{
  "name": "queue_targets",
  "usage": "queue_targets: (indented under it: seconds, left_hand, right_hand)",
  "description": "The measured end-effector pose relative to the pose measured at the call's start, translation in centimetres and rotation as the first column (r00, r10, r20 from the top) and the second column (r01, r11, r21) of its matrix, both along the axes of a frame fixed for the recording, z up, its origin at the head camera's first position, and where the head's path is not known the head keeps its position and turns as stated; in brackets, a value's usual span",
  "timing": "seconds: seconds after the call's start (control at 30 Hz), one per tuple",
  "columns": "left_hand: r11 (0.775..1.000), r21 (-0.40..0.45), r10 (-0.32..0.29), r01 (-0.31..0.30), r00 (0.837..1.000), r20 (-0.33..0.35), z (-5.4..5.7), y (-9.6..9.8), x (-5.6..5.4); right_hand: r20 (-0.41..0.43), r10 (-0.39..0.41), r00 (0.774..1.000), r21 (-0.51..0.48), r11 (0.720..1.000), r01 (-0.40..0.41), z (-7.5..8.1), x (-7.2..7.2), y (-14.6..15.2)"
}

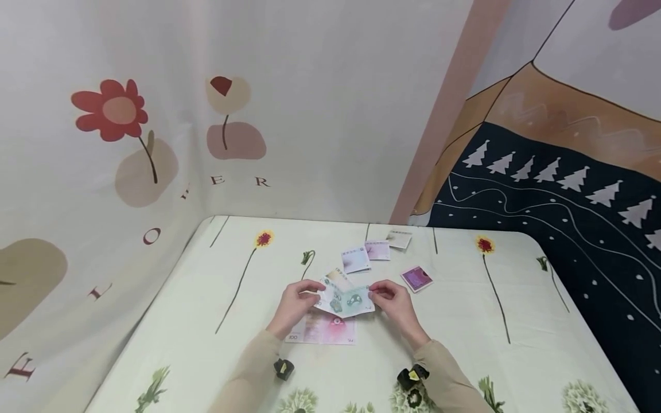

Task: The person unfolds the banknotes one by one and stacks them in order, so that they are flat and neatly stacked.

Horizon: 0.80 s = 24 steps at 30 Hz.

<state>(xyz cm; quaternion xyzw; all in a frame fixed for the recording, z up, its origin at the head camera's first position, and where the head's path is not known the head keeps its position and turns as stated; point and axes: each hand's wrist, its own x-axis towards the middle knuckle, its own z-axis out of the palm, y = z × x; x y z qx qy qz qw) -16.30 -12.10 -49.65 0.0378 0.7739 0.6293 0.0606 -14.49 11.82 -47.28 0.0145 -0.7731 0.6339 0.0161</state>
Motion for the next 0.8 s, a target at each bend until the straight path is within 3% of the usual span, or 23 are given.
queue_targets:
  seconds: [0.13, 0.17, 0.3, 0.4, 0.8]
  left_hand:
    - [1.0, -0.018, -0.002, 0.002, 1.0, -0.012, -0.6, -0.7, -0.1]
    - [1.0, -0.018, -0.005, 0.005, 1.0, -0.013, -0.2, -0.8, 0.0]
    - [1.0, -0.017, 0.014, -0.014, 1.0, 0.013, -0.1, -1.6, 0.1]
    - [1.0, -0.015, 0.026, -0.026, 0.999, 0.041, -0.7, -2.2, 0.2]
    - [0.996, -0.065, -0.066, 0.069, 0.997, 0.048, -1.3, -4.1, 1.0]
  right_hand:
    - [0.011, 0.001, 1.0, -0.017, 1.0, -0.001, -1.5, -0.6, 0.3]
    - [0.023, -0.002, 1.0, -0.028, 1.0, 0.003, -2.0, -0.8, 0.3]
    - [0.04, -0.003, 0.999, -0.067, 0.998, 0.006, -4.0, -1.4, 0.6]
    - [0.06, 0.01, 0.998, -0.082, 0.997, -0.005, -4.1, -1.4, 0.6]
    - [0.034, 0.126, 0.991, -0.04, 0.991, -0.125, -4.8, -0.8, 0.3]
